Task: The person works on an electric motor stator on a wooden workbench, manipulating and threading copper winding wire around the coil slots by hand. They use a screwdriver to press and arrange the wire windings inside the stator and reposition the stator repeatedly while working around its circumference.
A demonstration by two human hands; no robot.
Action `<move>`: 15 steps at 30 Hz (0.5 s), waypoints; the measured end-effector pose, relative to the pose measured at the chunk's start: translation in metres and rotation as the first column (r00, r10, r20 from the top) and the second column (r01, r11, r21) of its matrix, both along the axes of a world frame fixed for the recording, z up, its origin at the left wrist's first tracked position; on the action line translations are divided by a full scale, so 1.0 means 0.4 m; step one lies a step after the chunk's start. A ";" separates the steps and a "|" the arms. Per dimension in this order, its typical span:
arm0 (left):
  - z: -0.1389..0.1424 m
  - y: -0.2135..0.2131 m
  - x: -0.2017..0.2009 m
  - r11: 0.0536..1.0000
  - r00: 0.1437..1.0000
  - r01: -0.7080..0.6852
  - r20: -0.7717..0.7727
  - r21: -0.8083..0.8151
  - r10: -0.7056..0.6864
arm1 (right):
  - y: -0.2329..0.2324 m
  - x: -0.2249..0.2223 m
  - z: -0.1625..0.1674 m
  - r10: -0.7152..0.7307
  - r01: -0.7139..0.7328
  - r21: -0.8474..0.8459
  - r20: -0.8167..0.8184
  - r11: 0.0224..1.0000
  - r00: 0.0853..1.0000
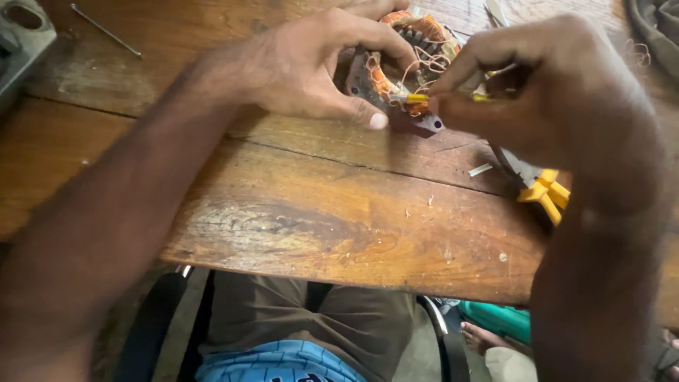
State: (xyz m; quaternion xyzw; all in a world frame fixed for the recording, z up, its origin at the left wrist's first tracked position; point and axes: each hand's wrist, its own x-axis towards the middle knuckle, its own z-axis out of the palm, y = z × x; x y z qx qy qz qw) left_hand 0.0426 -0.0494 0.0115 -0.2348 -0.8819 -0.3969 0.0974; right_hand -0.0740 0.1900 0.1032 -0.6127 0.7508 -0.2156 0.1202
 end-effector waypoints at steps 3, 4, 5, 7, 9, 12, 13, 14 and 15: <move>-0.008 -0.003 0.001 0.998 0.993 -0.063 0.097 0.004 0.063 | -0.037 -0.030 0.001 -0.102 0.088 0.119 0.119 0.989 0.988; -0.011 -0.004 0.000 0.995 0.982 -0.097 0.163 0.004 0.095 | -0.043 -0.039 -0.002 -0.154 0.126 0.166 0.166 0.978 0.974; -0.013 -0.005 -0.001 0.996 0.984 -0.089 0.155 0.005 0.087 | -0.040 -0.048 -0.005 -0.192 0.155 0.196 0.183 0.968 0.964; -0.015 -0.012 -0.003 0.997 0.987 -0.083 0.138 0.000 0.082 | -0.042 -0.071 -0.015 -0.256 0.201 0.249 0.214 0.948 0.943; -0.016 -0.015 -0.007 0.999 0.996 -0.043 0.078 -0.006 0.044 | -0.040 -0.086 -0.031 -0.219 0.151 0.225 0.319 0.963 0.922; -0.017 -0.016 -0.008 0.997 0.996 -0.057 0.066 -0.049 0.060 | -0.041 -0.104 -0.046 -0.171 0.102 0.181 0.425 0.978 0.889; -0.018 -0.015 -0.007 0.995 0.994 -0.073 0.078 -0.066 0.078 | -0.041 -0.105 -0.050 -0.157 0.089 0.169 0.454 0.982 0.877; -0.017 -0.015 -0.006 0.996 0.995 -0.066 0.075 -0.054 0.070 | -0.039 -0.105 -0.051 -0.166 0.093 0.172 0.481 0.981 0.861; -0.017 -0.015 -0.004 0.997 0.995 -0.061 0.072 -0.044 0.064 | -0.039 -0.104 -0.053 -0.172 0.096 0.174 0.507 0.980 0.844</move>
